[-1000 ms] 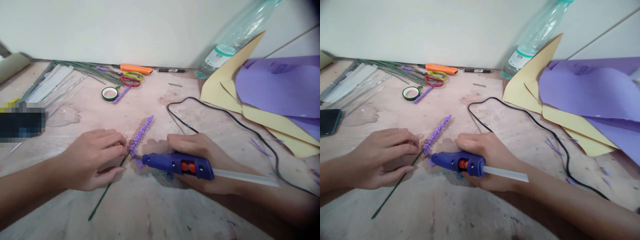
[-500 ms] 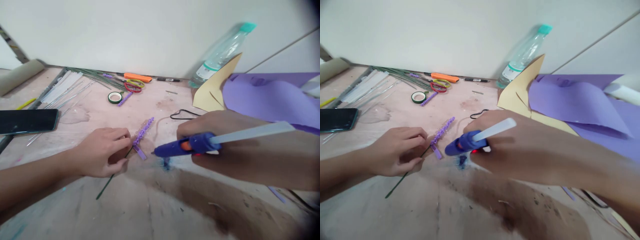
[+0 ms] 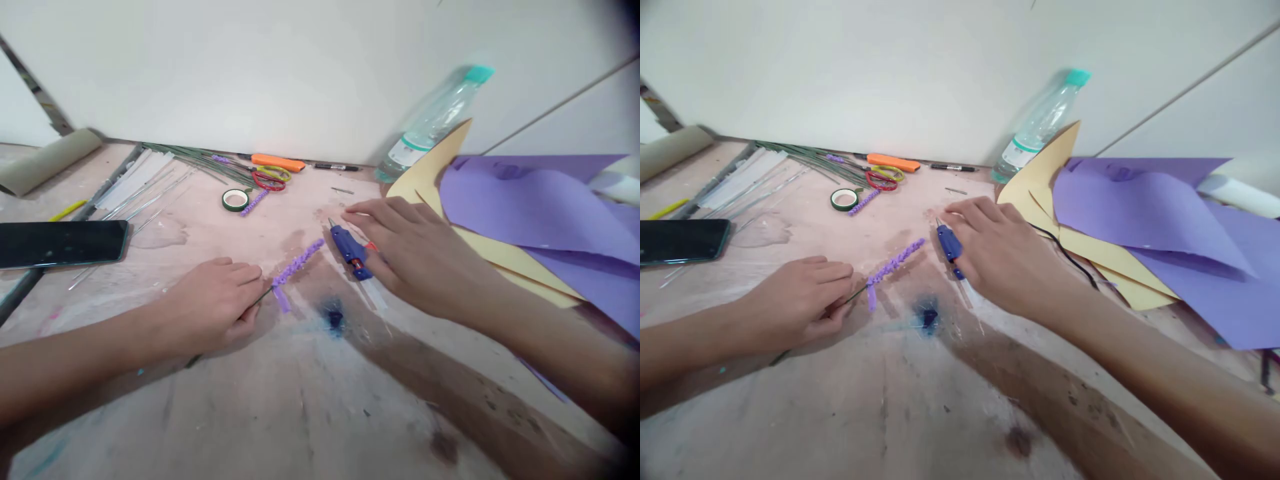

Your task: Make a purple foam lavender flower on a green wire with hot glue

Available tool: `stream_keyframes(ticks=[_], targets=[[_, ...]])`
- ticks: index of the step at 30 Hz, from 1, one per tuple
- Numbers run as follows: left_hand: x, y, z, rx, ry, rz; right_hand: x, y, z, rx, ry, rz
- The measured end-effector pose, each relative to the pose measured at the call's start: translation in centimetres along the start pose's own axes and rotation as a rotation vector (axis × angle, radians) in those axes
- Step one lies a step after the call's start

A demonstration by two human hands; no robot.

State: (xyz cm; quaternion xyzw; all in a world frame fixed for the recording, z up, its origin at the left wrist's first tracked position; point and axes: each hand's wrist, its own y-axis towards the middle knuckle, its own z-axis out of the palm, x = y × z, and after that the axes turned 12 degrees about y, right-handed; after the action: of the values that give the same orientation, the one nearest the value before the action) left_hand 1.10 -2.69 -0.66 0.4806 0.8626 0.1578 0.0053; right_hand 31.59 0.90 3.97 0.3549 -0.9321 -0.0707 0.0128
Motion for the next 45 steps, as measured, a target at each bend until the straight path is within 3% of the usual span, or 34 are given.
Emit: stream_keyframes(ticks=[2, 5, 7, 9, 12, 13, 15, 17, 22, 28, 34, 45], targets=[[0.7, -0.1, -0.3, -0.037, 0.063, 0.069, 2.3, 1.2, -0.5, -0.023, 0.118, -0.148], [1.5, -0.1, -1.2, -0.085, 0.181, 0.164, 4.5, 3.2, -0.4, 0.145, 0.281, -0.342], [1.7, 0.0, -2.2, -0.136, 0.244, 0.118, 4.8, 4.3, 0.0, 0.217, 0.371, -0.259], [1.1, 0.0, -3.2, -0.218, 0.178, -0.020, 4.6, 4.9, 0.5, 0.172, 0.455, -0.122], [-0.4, -0.3, -3.8, -0.321, -0.325, -0.178, 4.4, 5.0, 1.1, 0.037, 0.606, -0.006], [-0.8, -0.4, -3.6, -0.309, -0.526, -0.258, 4.6, 4.9, 1.2, 0.008, 0.663, 0.010], [-1.3, -0.7, -2.8, -0.121, -0.873, -0.447, 5.1, 4.6, 1.2, -0.037, 0.759, 0.031], [-1.1, -0.8, -1.8, -0.001, -1.158, -0.545, 5.8, 4.1, 1.2, -0.051, 0.828, 0.041], [-0.4, -0.6, -0.5, 0.013, -1.426, -0.560, 7.0, 3.1, 1.6, 0.043, 0.975, 0.104], [-0.8, -0.4, -0.2, 0.081, -1.483, -0.774, 7.2, 3.0, 2.3, 0.023, 1.033, 0.145], [-0.6, -0.6, 0.2, 0.083, -1.594, -0.793, 7.5, 2.8, 2.3, -0.028, 1.155, 0.191], [-0.3, -0.6, -0.1, 0.090, -1.665, -0.809, 8.2, 2.7, 2.5, 0.037, 1.357, 0.303]])
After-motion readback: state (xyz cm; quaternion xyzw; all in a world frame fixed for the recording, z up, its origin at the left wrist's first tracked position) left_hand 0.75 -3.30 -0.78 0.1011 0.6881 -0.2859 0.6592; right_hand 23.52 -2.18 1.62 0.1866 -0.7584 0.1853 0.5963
